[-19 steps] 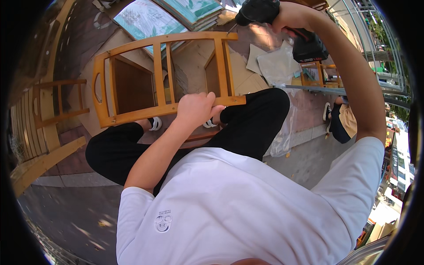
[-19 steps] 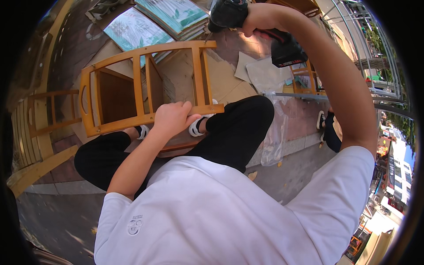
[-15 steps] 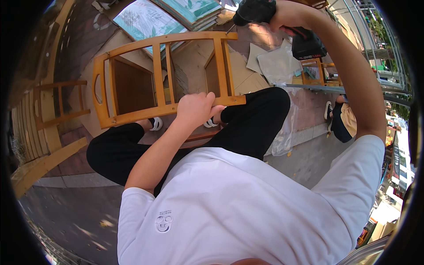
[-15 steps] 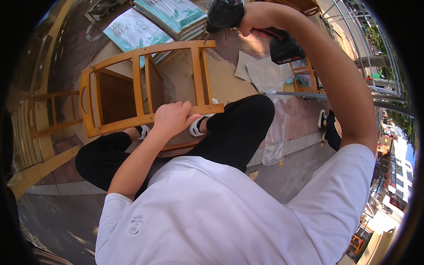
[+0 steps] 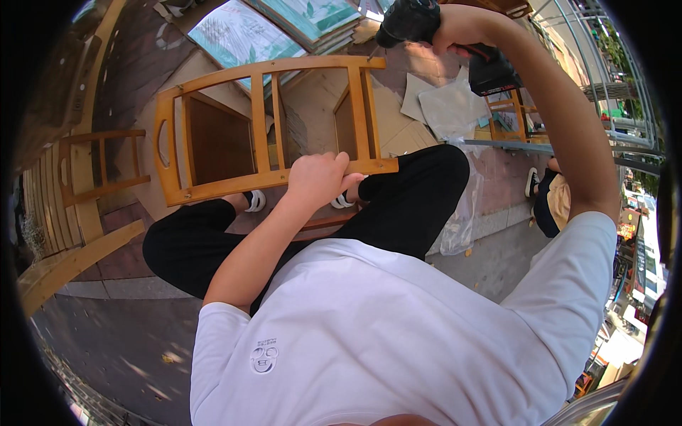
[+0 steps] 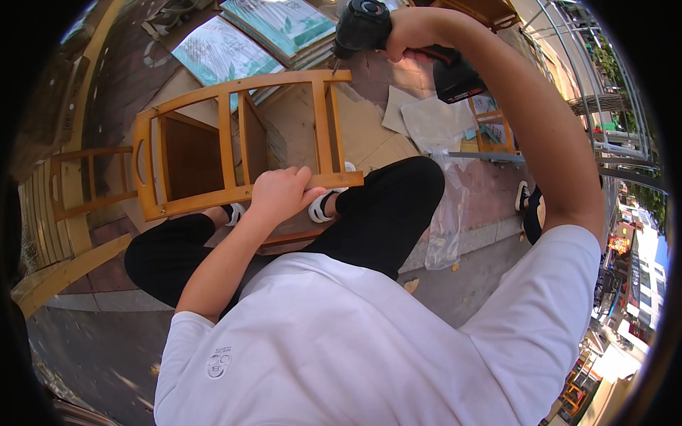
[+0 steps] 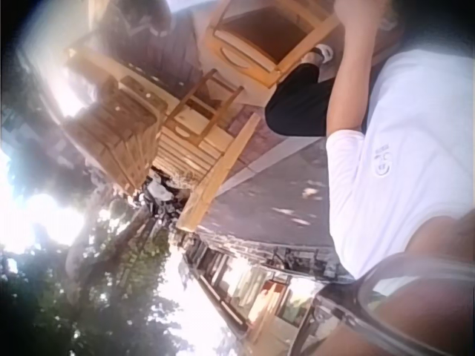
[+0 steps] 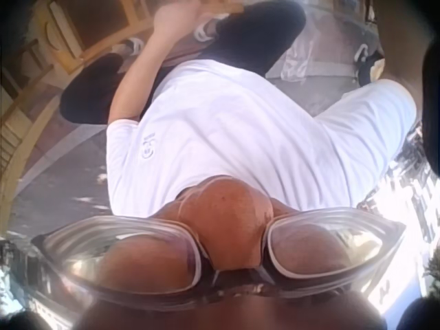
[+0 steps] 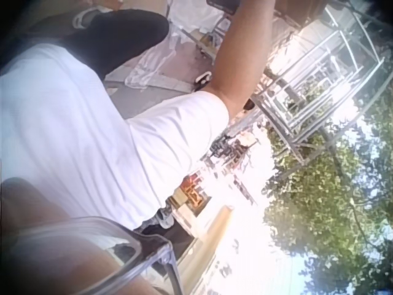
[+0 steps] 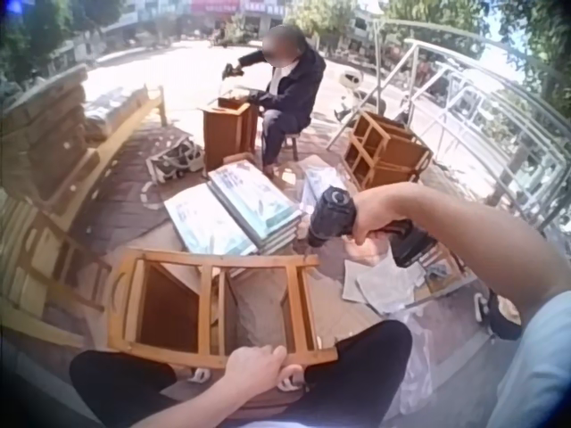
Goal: The person assembles a wooden chair outdoors. They align the frame and seat, insert screws, and use a cordless drill to fasten the parts together. The chair is then placed upright on the ground.
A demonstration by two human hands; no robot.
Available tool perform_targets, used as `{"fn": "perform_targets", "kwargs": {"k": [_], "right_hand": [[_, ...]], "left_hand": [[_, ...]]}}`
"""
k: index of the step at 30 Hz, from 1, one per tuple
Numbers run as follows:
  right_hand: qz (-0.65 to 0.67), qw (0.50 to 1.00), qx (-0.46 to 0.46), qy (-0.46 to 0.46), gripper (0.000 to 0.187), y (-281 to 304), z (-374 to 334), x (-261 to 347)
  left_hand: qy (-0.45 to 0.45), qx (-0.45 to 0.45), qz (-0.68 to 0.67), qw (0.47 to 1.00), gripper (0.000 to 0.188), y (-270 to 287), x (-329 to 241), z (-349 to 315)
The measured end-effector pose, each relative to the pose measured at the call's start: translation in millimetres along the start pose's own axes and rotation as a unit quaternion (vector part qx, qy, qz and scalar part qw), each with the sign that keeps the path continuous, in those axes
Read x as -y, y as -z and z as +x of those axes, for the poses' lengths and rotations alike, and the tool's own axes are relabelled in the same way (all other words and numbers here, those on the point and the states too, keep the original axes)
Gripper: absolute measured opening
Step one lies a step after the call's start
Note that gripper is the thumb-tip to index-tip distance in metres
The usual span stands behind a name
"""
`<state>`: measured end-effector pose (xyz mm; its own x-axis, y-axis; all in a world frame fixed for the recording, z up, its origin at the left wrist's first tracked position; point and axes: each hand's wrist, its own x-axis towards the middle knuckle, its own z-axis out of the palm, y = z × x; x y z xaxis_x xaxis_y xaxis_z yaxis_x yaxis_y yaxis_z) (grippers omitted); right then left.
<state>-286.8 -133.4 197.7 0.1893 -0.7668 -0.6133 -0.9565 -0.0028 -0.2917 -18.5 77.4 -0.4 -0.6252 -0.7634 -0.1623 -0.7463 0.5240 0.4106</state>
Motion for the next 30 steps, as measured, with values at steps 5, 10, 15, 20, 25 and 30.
{"fn": "perform_targets", "kwargs": {"k": [5,10,15,20,25,30], "right_hand": [[-0.093,0.995,0.009,0.015,0.016,15,-4,10],[-0.073,0.996,0.045,0.023,0.016,15,2,4],[-0.043,0.996,0.074,0.034,0.015,17,-1,-5],[-0.058,0.996,0.069,0.021,0.010,24,-3,-2],[-0.216,0.975,0.054,-0.006,0.011,51,-1,-2],[-0.174,0.983,-0.025,0.059,0.031,77,-34,32]], "left_hand": [[-0.001,0.006,-0.009,1.000,0.050,-1,-1,-6],[-0.003,-0.012,-0.008,1.000,0.052,-1,-4,-3],[-0.015,-0.041,-0.010,0.999,0.052,-5,-3,-1],[-0.007,-0.030,0.001,1.000,0.052,2,-7,-4],[-0.015,-0.017,-0.014,1.000,0.054,7,-10,-6],[-0.003,-0.017,-0.011,1.000,0.052,3,-5,-11]]}}
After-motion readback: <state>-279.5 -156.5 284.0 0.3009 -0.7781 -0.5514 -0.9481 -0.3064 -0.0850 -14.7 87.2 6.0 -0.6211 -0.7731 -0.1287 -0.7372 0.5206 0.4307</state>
